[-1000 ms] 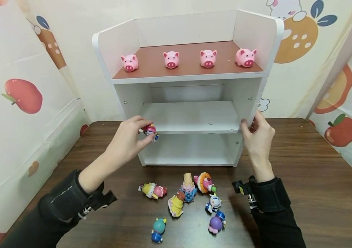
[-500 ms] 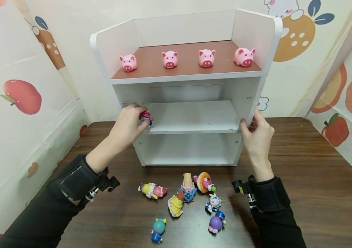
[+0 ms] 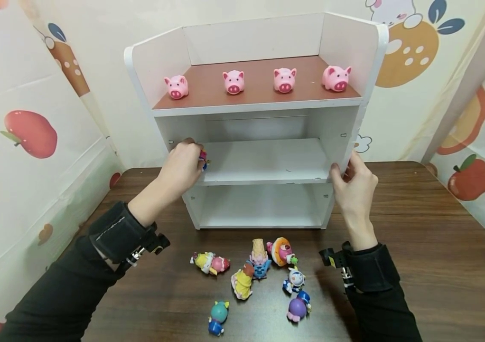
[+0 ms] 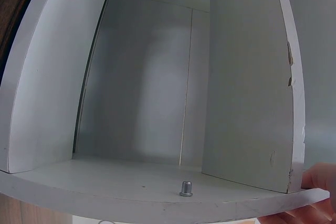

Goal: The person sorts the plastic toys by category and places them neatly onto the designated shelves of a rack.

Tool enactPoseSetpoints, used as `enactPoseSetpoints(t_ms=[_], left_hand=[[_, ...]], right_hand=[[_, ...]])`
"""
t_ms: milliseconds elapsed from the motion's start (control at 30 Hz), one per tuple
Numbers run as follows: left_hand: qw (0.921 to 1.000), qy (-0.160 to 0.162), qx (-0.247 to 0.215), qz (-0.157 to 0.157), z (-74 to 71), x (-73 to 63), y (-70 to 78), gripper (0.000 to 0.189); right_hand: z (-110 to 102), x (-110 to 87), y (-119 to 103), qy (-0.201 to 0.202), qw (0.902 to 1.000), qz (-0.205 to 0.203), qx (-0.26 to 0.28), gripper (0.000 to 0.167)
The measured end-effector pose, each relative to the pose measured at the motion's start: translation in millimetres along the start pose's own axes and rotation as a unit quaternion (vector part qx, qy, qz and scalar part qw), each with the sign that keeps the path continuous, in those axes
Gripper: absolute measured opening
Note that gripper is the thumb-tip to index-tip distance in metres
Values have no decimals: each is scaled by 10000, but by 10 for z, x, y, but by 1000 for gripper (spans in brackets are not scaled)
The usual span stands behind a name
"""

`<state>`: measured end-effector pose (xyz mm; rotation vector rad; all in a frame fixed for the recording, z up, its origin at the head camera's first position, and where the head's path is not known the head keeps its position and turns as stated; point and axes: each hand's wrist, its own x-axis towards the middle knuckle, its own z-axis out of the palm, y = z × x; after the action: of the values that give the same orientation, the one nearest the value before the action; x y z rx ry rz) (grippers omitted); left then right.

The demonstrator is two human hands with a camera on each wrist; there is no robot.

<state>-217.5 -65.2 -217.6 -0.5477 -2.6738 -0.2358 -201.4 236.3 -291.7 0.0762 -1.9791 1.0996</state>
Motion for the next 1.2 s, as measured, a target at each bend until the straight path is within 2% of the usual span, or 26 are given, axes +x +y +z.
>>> enactPoseSetpoints(t_ms=[133, 500, 800, 1000, 1200], left_hand=[[9998, -97, 185, -50, -4, 2, 11, 20], [9958, -664, 594, -229, -18, 39, 43, 12], [9956, -677, 629, -183, -58, 21, 47, 13], [9953, -685, 627, -279, -105, -33, 87, 13], [9961, -547, 663, -222, -177, -132, 157, 28]], right_hand=[[-5, 2, 2, 15, 10000, 19, 73, 27], [-12, -12, 13, -14, 10000, 36, 3, 28], [-1, -8, -5, -14, 10000, -22, -81, 26], [1, 3, 3, -9, 10000, 16, -61, 29], [-4, 1, -1, 2, 10000, -9, -68, 29]])
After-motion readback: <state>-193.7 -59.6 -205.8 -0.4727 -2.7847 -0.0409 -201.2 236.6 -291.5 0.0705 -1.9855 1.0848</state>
